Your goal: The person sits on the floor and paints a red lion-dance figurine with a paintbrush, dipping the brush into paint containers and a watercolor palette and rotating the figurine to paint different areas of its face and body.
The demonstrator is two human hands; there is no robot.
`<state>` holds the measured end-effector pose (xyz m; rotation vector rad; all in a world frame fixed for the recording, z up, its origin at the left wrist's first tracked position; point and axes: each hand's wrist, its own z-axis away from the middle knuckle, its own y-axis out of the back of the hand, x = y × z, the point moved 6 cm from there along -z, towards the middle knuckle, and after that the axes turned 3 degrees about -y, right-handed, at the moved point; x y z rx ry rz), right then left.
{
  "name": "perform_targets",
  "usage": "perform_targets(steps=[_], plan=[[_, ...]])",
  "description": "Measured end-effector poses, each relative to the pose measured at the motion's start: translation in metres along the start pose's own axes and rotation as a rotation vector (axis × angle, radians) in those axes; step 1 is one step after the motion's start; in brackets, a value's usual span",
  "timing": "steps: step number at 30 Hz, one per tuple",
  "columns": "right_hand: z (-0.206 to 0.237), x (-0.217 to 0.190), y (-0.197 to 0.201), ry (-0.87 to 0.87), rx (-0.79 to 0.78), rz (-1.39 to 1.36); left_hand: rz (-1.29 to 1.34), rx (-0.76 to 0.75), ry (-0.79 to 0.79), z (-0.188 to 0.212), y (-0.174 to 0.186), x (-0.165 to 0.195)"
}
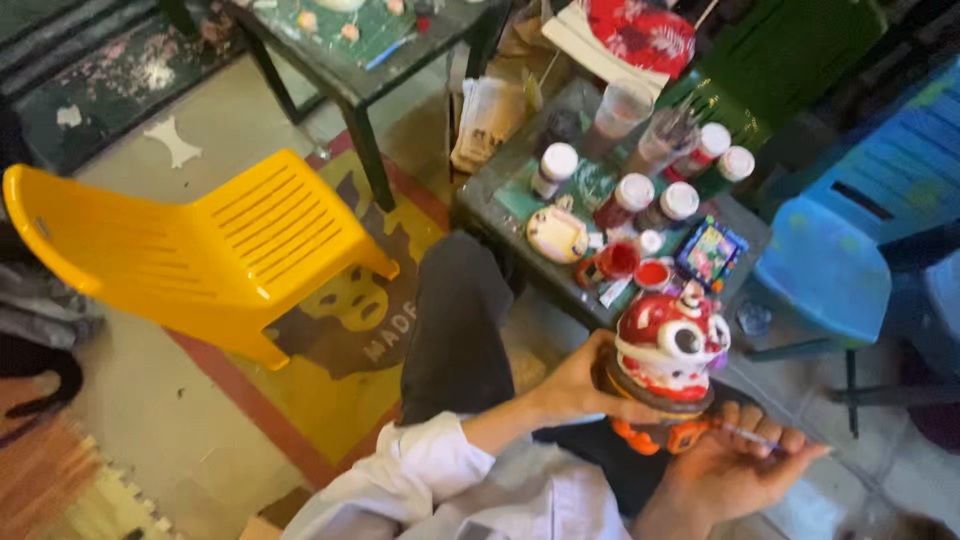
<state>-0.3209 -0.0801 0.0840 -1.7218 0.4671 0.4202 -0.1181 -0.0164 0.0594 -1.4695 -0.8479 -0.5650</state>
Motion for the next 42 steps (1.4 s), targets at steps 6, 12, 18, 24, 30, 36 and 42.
perform_targets(steps=[6, 12, 18, 24, 30, 36, 42], plan=[[0.002, 0.001, -0.012, -0.02, -0.007, -0.097, -0.073, 0.057, 0.005, 0.008, -0.004, 0.014], [0.011, -0.015, -0.017, 0.073, 0.027, 0.0, 0.038, 0.008, 0.06, 0.023, -0.022, 0.008], [0.015, -0.01, -0.041, 0.049, 0.015, 0.025, 0.01, 0.019, -0.021, 0.022, -0.021, 0.007], [0.032, 0.009, -0.052, 0.016, 0.103, -0.005, 0.1, -0.057, 0.106, 0.026, -0.006, 0.016], [0.041, 0.011, -0.05, -0.003, 0.1, -0.028, 0.06, -0.026, 0.077, 0.028, -0.009, 0.03], [0.052, -0.025, -0.035, 0.09, 0.035, 0.135, -0.249, 0.036, -0.222, 0.026, -0.019, 0.049], [0.082, -0.087, -0.062, 0.568, -0.216, 0.726, -0.491, 0.125, -0.269, 0.038, -0.026, 0.073]])
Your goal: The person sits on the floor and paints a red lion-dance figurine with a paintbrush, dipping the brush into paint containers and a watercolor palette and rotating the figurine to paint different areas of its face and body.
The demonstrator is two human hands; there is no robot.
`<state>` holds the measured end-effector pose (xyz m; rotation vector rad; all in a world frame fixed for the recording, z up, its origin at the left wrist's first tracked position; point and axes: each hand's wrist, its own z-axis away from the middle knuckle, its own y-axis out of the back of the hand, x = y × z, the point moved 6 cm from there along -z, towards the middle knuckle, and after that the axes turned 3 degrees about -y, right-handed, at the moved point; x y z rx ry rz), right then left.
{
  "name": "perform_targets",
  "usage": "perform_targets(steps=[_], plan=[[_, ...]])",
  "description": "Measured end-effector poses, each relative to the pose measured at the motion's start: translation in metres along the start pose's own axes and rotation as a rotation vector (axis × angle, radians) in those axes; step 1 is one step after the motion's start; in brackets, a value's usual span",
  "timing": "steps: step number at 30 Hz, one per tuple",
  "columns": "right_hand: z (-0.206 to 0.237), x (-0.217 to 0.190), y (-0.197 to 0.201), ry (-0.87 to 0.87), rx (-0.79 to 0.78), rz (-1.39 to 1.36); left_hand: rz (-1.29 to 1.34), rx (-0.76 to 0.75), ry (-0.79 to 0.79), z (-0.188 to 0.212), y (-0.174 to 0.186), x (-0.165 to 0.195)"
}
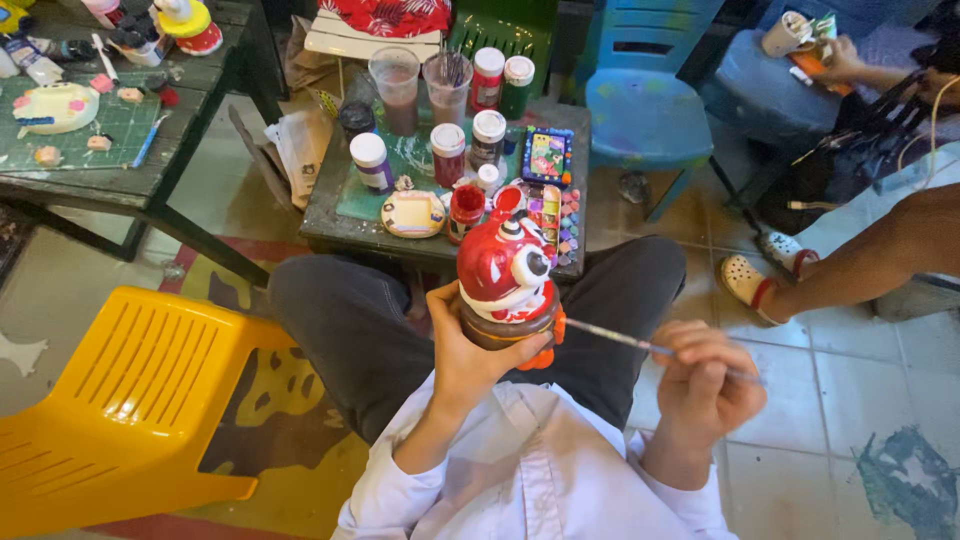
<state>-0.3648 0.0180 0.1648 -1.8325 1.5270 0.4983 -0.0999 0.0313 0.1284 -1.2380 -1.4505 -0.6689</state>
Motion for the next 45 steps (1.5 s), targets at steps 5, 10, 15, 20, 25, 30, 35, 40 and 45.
perform_targets(steps=[5, 10, 15, 20, 25, 30, 35, 40, 45], plan=[[0.003, -0.033, -0.033, 0.207, -0.092, 0.201, -0.197, 0.033, -0.125, 0.004, -0.002, 0.025], [-0.002, -0.044, -0.06, 0.225, -0.148, 0.289, -0.085, 0.024, -0.105, 0.003, -0.001, 0.028], [-0.008, -0.044, -0.071, 0.196, -0.254, 0.389, -0.02, 0.037, -0.04, 0.003, 0.001, 0.022], [-0.014, -0.035, -0.065, 0.267, -0.165, 0.344, -0.172, 0.055, -0.086, 0.003, 0.006, 0.021], [-0.007, -0.032, -0.065, 0.244, -0.18, 0.337, -0.198, 0.063, -0.09, 0.004, 0.008, 0.019], [-0.008, -0.031, -0.062, 0.235, -0.151, 0.379, -0.215, 0.082, -0.087, 0.004, 0.008, 0.02], [-0.006, -0.031, -0.065, 0.275, -0.199, 0.335, -0.209, 0.071, -0.073, 0.003, 0.008, 0.02], [-0.008, -0.03, -0.064, 0.237, -0.182, 0.362, -0.209, 0.092, -0.087, 0.002, 0.008, 0.021], [-0.006, -0.033, -0.069, 0.212, -0.194, 0.317, -0.208, 0.089, -0.065, 0.003, 0.009, 0.018]])
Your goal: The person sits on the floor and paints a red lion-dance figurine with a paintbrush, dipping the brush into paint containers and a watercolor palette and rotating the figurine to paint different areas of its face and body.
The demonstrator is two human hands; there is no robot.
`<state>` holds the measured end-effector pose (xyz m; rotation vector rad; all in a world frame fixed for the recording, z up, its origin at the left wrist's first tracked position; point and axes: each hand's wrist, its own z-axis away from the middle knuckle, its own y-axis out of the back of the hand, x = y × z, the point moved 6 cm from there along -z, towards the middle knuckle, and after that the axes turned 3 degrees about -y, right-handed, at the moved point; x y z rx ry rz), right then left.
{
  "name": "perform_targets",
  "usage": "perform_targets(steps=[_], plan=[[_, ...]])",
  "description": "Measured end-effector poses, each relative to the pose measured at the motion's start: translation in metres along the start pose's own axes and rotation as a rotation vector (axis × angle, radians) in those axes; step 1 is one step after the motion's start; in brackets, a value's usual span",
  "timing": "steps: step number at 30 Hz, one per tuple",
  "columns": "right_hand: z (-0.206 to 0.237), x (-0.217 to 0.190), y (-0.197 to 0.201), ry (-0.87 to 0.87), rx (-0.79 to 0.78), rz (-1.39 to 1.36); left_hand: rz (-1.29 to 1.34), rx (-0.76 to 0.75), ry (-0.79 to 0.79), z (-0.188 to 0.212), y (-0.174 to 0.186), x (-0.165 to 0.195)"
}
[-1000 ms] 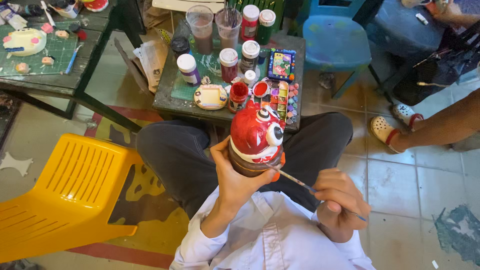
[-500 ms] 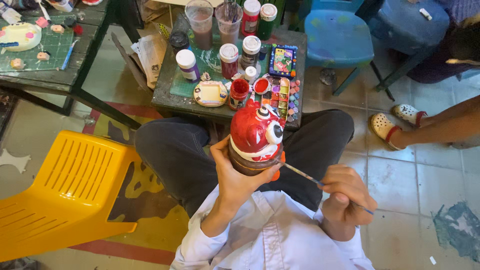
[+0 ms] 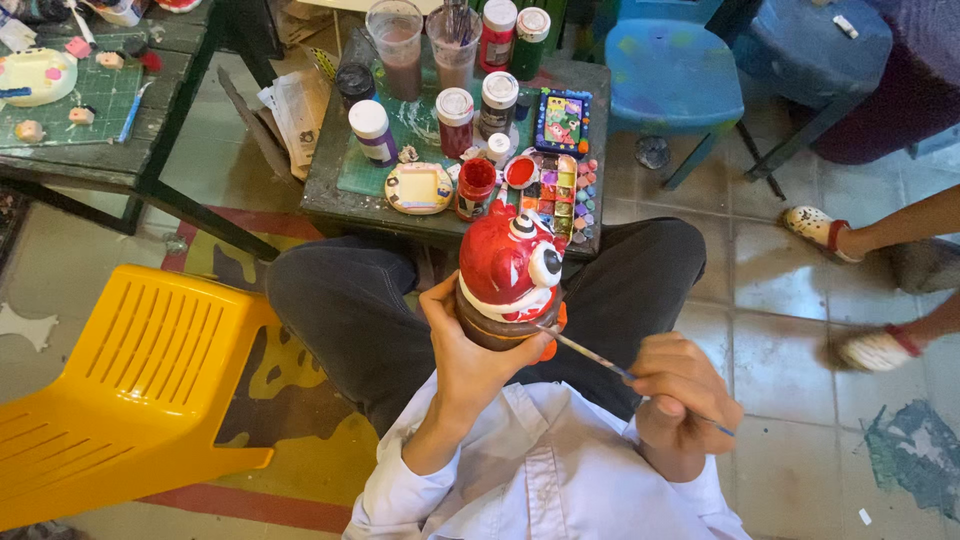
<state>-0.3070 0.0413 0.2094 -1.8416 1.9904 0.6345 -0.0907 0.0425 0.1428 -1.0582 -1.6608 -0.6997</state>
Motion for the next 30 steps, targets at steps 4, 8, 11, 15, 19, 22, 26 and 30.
perform_targets(steps=[4, 8, 11, 15, 19, 22, 26, 30], plan=[[-0.001, -0.001, -0.004, -0.004, -0.049, 0.075, -0.021, -0.001, 0.012, 0.0, 0.002, -0.003], [-0.002, 0.001, -0.001, 0.014, 0.0, 0.039, -0.068, 0.012, 0.008, 0.0, 0.003, -0.006], [-0.001, -0.001, -0.005, 0.03, -0.04, -0.016, -0.019, -0.01, 0.049, 0.002, 0.005, -0.009], [-0.001, -0.001, -0.011, -0.028, -0.138, 0.026, 0.029, -0.008, 0.049, 0.002, 0.005, -0.01], [-0.005, -0.001, -0.005, -0.023, -0.04, 0.079, -0.027, 0.007, 0.014, 0.0, 0.004, -0.007], [-0.005, -0.003, -0.006, 0.011, -0.012, 0.036, -0.004, 0.0, 0.02, 0.0, 0.004, -0.007], [-0.005, -0.003, -0.012, -0.013, -0.109, 0.039, 0.034, -0.009, 0.047, 0.001, 0.004, -0.008], [-0.004, 0.001, -0.008, 0.045, -0.06, 0.067, 0.022, -0.005, 0.026, 0.0, 0.005, -0.007]])
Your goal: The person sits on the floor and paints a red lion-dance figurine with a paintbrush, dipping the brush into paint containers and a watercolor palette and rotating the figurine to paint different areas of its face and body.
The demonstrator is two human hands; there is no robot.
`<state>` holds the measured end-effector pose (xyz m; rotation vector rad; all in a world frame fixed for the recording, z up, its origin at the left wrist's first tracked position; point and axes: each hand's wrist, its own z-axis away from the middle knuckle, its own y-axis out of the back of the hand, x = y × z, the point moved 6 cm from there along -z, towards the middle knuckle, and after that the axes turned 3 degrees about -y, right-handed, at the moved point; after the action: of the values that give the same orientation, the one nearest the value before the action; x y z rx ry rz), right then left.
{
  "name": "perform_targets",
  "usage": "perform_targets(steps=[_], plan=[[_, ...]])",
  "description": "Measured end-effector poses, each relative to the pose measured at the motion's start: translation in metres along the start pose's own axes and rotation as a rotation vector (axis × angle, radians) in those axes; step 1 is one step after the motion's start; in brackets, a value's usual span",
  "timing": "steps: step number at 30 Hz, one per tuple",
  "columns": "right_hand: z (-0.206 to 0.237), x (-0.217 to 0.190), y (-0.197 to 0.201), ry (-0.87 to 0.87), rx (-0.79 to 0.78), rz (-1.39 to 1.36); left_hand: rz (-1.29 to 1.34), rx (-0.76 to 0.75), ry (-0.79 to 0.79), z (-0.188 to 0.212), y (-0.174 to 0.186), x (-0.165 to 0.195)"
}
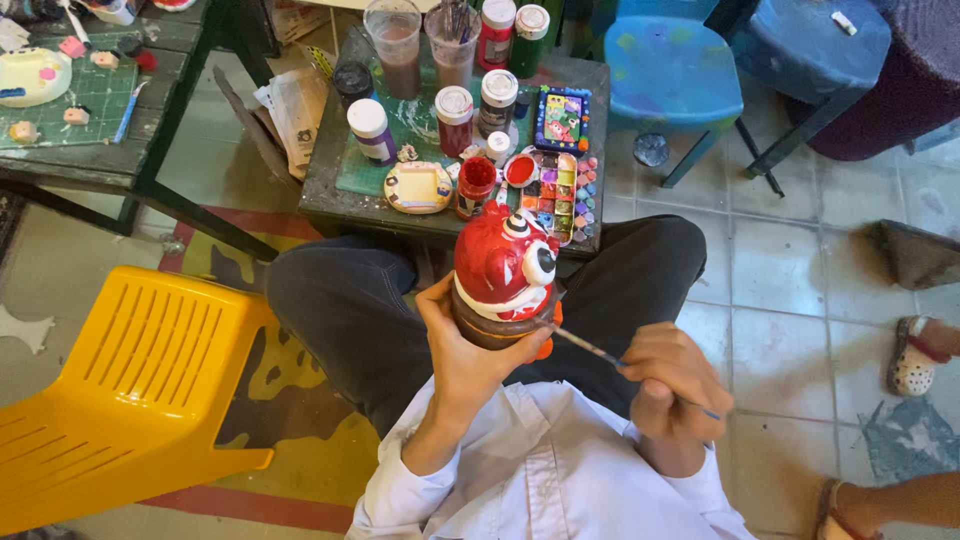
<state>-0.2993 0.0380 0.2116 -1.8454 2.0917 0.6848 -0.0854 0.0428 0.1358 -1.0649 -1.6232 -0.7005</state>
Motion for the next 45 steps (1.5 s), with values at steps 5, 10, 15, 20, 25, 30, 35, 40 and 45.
perform_targets(steps=[5, 10, 15, 20, 25, 30, 35, 40, 45], plan=[[0.009, 0.011, 0.01, -0.086, 0.161, -0.141, 0.073, -0.012, -0.025, -0.001, 0.0, 0.001], [0.008, 0.009, 0.009, -0.12, 0.197, -0.116, 0.199, -0.004, -0.045, -0.001, -0.002, 0.007], [-0.005, 0.002, 0.004, -0.097, 0.146, -0.085, 0.329, -0.017, -0.014, -0.004, -0.006, 0.012], [-0.015, -0.005, -0.001, -0.118, 0.061, -0.039, 0.209, -0.025, -0.166, -0.006, -0.005, 0.022], [-0.019, -0.008, -0.007, -0.094, 0.019, -0.057, 0.284, -0.023, -0.036, -0.004, -0.004, 0.013], [-0.022, -0.01, -0.006, -0.102, 0.029, -0.027, 0.123, 0.004, -0.137, -0.003, 0.001, 0.013], [-0.025, -0.011, -0.011, -0.083, -0.006, -0.054, 0.067, 0.004, -0.162, -0.002, 0.003, 0.011], [-0.027, -0.013, -0.014, -0.136, -0.056, -0.042, 0.187, 0.005, -0.094, -0.003, 0.001, 0.005], [-0.027, -0.012, -0.014, -0.148, -0.045, -0.037, 0.089, 0.018, -0.166, -0.002, 0.004, 0.01]])
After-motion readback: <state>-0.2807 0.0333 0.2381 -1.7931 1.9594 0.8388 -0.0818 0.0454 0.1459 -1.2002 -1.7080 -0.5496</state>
